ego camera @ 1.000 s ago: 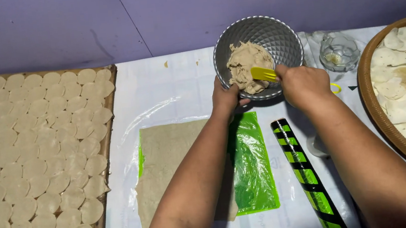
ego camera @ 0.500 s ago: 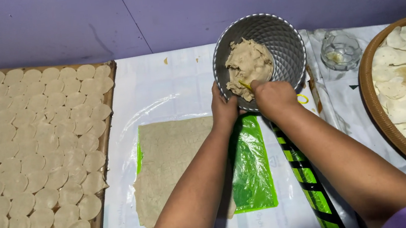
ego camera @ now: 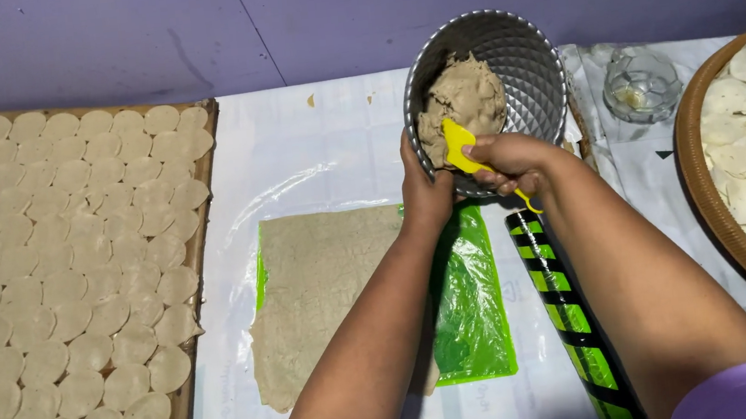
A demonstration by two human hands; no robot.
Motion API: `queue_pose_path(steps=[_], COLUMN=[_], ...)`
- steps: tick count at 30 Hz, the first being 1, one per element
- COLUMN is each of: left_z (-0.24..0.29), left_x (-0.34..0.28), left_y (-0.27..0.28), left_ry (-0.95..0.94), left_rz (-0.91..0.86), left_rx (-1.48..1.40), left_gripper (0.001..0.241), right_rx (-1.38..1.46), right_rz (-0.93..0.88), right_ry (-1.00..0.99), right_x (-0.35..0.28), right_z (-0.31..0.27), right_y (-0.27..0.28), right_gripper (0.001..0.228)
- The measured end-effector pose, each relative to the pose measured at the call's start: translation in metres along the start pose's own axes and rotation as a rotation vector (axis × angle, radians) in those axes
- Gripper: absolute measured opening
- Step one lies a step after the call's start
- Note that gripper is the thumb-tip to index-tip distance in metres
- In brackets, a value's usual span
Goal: Rolling out dough and cutting it into small circular shapes using a cutter.
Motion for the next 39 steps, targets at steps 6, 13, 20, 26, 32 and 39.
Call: queue_pose_path(steps=[6,13,20,26,32,39], left_z=[0.004,-0.019,-0.015,-0.016,-0.034,-0.068], left_x=[-0.009,-0.003,0.006,0.026,0.044,0.057], left_y=[0.001,0.008,0.032,0.061,0.092,0.115], left_ry=[-0.138,-0.13,0.092,0.164,0.142,0.043], left_rz=[-0.027,0.035,0.168,0.305,0.424,0.467], left_rx=[0.165,0.184,-0.055,-0.156,-0.036,0.141], left_gripper=[0.093,0.091,0.092,0.095,0.099,0.097], right_rx=[0.218,0.195,0.176,0.133,0.198,0.299], right_rz=[-0.296,-0.203,-0.123,-0.152,-0.193,-0.272], right_ry=[0.042,0.083,0.269,0.356,0.364,0.414], right_x=[0.007,-0.005,-0.026,-0.035,-0.033,-0.058], right_z=[-0.005,-0.011,-0.033,-0.046,-0.05,-0.075], right_y=[-0.009,-0.027,-0.032,-0.039,-0.045,-0.063], right_gripper=[0.016,0.015,0.022,0.023,0.025,0.02])
Point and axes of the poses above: each hand's wrist, its own x-axis towards the middle knuckle, its own y-axis out of the back of the hand, z = x × y, the point moved 9 cm from there along x, towards the middle knuckle, and after that the axes turned 14 degrees about -y, right-handed, at the moved point
